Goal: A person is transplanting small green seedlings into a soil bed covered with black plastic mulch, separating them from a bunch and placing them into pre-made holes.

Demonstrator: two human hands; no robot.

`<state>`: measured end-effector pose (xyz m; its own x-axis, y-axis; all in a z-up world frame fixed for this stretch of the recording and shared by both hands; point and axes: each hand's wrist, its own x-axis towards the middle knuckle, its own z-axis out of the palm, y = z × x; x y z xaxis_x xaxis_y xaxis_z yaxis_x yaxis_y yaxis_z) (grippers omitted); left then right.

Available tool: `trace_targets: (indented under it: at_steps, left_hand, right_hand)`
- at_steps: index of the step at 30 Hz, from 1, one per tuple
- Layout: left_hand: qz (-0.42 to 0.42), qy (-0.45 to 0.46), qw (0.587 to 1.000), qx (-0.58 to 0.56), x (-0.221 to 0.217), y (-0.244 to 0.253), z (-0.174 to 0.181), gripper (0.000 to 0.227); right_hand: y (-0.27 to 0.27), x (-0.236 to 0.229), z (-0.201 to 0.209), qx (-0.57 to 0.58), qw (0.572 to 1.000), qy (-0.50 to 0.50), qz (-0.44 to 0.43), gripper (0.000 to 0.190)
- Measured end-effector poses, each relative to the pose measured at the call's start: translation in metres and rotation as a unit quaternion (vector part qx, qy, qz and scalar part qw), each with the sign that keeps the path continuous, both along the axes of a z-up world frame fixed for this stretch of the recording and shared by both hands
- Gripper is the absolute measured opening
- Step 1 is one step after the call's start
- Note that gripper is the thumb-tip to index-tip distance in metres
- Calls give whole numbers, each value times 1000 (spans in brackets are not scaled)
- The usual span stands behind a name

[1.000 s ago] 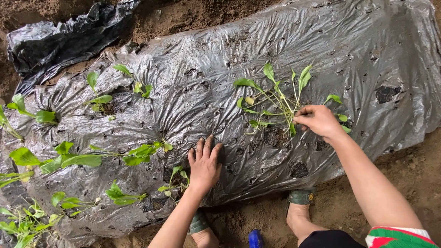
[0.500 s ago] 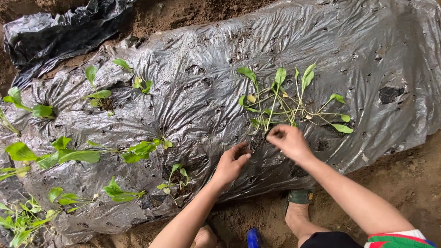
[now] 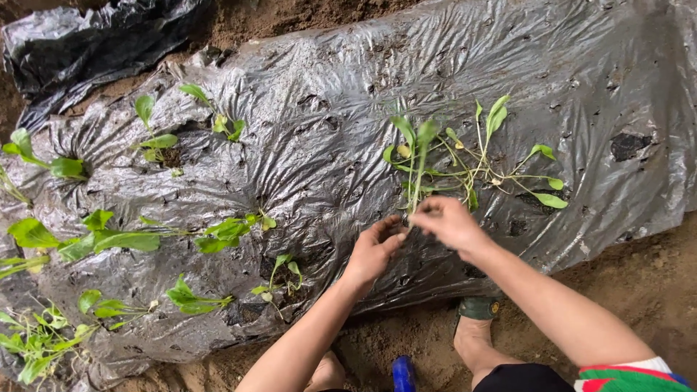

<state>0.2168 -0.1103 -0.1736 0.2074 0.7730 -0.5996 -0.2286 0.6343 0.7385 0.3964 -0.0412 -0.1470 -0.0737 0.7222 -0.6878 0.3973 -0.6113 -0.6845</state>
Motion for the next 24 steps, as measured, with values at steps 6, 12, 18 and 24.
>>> trace_targets:
  at_steps: [6, 12, 18, 24]
  left_hand:
    - [69, 20, 997, -11, 0, -18, -39, 41]
    - [51, 20, 998, -19, -12, -25, -51, 26]
    - [-38, 109, 993, 38, -27, -15, -34, 24]
    - [-87, 205, 971, 88, -48, 19, 6, 23]
  right_hand:
    - [-24, -5, -23, -49, 994, 92, 22, 15]
    - [-15, -8, -20, -111, 978, 178, 1, 29]
    - [-5, -25, -4, -56, 981, 184, 20, 16]
    - [6, -23, -26, 32, 980, 187, 56, 17]
